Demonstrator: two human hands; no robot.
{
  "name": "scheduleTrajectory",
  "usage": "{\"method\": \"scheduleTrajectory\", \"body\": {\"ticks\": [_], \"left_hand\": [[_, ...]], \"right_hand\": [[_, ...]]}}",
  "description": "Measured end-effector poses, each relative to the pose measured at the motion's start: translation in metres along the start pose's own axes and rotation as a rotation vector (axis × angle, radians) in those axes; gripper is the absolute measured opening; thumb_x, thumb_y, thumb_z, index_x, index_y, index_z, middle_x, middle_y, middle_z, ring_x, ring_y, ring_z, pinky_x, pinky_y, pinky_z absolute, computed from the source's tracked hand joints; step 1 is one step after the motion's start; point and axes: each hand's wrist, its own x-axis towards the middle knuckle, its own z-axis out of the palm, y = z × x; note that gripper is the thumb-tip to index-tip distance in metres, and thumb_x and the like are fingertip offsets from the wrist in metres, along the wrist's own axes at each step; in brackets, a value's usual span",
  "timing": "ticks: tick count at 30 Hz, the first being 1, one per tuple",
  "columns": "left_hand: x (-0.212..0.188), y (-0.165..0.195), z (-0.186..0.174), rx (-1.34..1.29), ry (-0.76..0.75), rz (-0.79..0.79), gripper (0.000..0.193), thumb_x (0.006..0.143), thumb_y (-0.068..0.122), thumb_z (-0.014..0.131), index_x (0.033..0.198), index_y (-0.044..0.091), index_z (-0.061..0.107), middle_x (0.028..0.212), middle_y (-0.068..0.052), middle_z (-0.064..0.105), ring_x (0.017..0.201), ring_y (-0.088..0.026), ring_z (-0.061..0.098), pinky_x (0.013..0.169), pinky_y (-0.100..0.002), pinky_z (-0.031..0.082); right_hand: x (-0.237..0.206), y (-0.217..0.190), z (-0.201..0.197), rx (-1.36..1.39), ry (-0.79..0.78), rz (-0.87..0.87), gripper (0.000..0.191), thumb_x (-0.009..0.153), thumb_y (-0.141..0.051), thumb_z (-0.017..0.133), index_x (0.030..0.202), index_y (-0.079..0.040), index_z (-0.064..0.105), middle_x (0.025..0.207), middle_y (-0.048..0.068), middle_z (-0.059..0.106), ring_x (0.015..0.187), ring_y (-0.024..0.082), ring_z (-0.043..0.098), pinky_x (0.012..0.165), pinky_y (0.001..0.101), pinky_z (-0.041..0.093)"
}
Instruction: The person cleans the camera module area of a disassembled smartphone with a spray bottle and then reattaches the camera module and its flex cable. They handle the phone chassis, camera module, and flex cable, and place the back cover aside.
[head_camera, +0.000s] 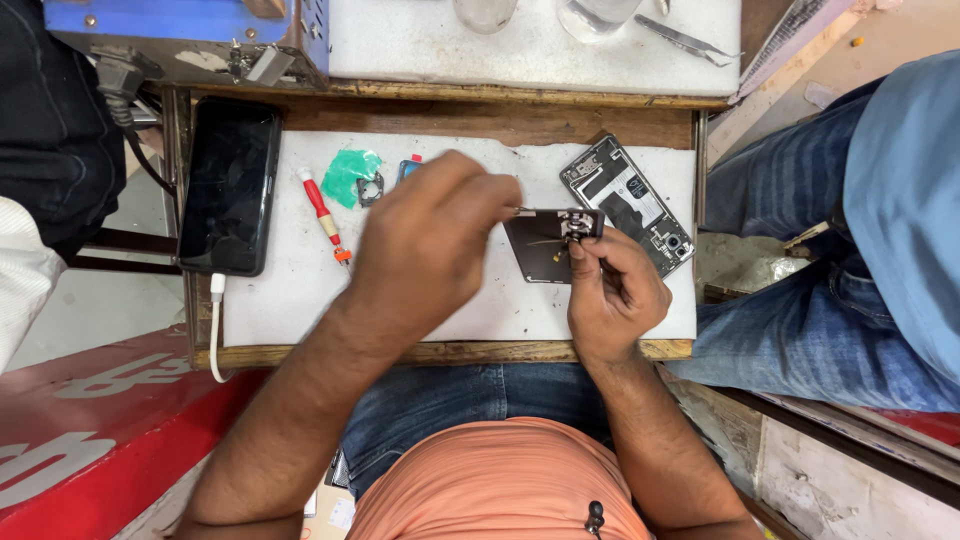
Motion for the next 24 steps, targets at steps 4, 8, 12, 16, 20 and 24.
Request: {"method": "scheduleTrajectory", "body": {"ticks": [4,8,12,16,20,24], "left_hand": [[-0.020,-0.016,-0.019,0.027,0.085,-0.155,0.023,0.093,-0.012,0.069,0.109,0.004,0.069,0.101,-0.010,0.066,0.091,-0.023,0.070,0.075,-0.034,0.059],[-0.049,-0.037,-0.038,0.249,0.119,-0.365,0.014,0.097,-0.004,0.075,0.108,0.005,0.071,0.101,-0.010,0.068,0.087,-0.027,0.071,0.072,-0.036,0.057],[-0.084,-0.052,-0.052,0.485,0.016,-0.606,0.007,0.098,0.004,0.075,0.105,0.005,0.073,0.100,-0.011,0.069,0.084,-0.032,0.071,0.070,-0.040,0.055],[-0.107,-0.065,-0.055,0.612,-0.041,-0.753,0.008,0.098,0.011,0.075,0.105,0.008,0.076,0.099,-0.011,0.071,0.083,-0.033,0.071,0.070,-0.042,0.056],[-0.114,-0.069,-0.055,0.611,-0.002,-0.668,0.018,0.097,0.006,0.072,0.115,0.009,0.076,0.113,-0.009,0.072,0.092,-0.030,0.073,0.078,-0.039,0.059],[-0.101,-0.061,-0.054,0.603,0.040,-0.600,0.022,0.096,0.007,0.075,0.118,0.007,0.075,0.119,-0.013,0.070,0.094,-0.031,0.073,0.078,-0.040,0.060]], "right_hand": [[-0.002,0.003,-0.002,0.048,-0.003,0.007,0.010,0.100,0.001,0.075,0.105,0.001,0.066,0.111,0.016,0.075,0.089,0.010,0.070,0.073,0.0210,0.057],[-0.005,0.006,-0.003,0.050,0.000,-0.007,0.009,0.102,0.001,0.073,0.105,0.001,0.065,0.111,0.017,0.075,0.091,0.012,0.071,0.076,0.0225,0.058],[-0.008,0.006,-0.003,-0.006,0.006,-0.046,0.008,0.102,0.000,0.073,0.104,0.000,0.066,0.108,0.017,0.075,0.089,0.013,0.072,0.073,0.0221,0.058],[-0.007,0.008,-0.002,-0.012,-0.004,-0.076,0.009,0.102,-0.002,0.074,0.104,-0.001,0.065,0.106,0.016,0.075,0.089,0.014,0.073,0.072,0.0219,0.058],[-0.005,0.011,-0.005,0.027,-0.044,-0.034,0.009,0.100,-0.003,0.075,0.103,-0.002,0.066,0.110,0.016,0.075,0.092,0.012,0.071,0.074,0.0201,0.057],[-0.002,0.014,-0.011,0.217,-0.066,0.153,0.012,0.103,-0.002,0.074,0.109,-0.001,0.064,0.119,0.012,0.070,0.095,0.007,0.062,0.082,0.0190,0.053]]}}
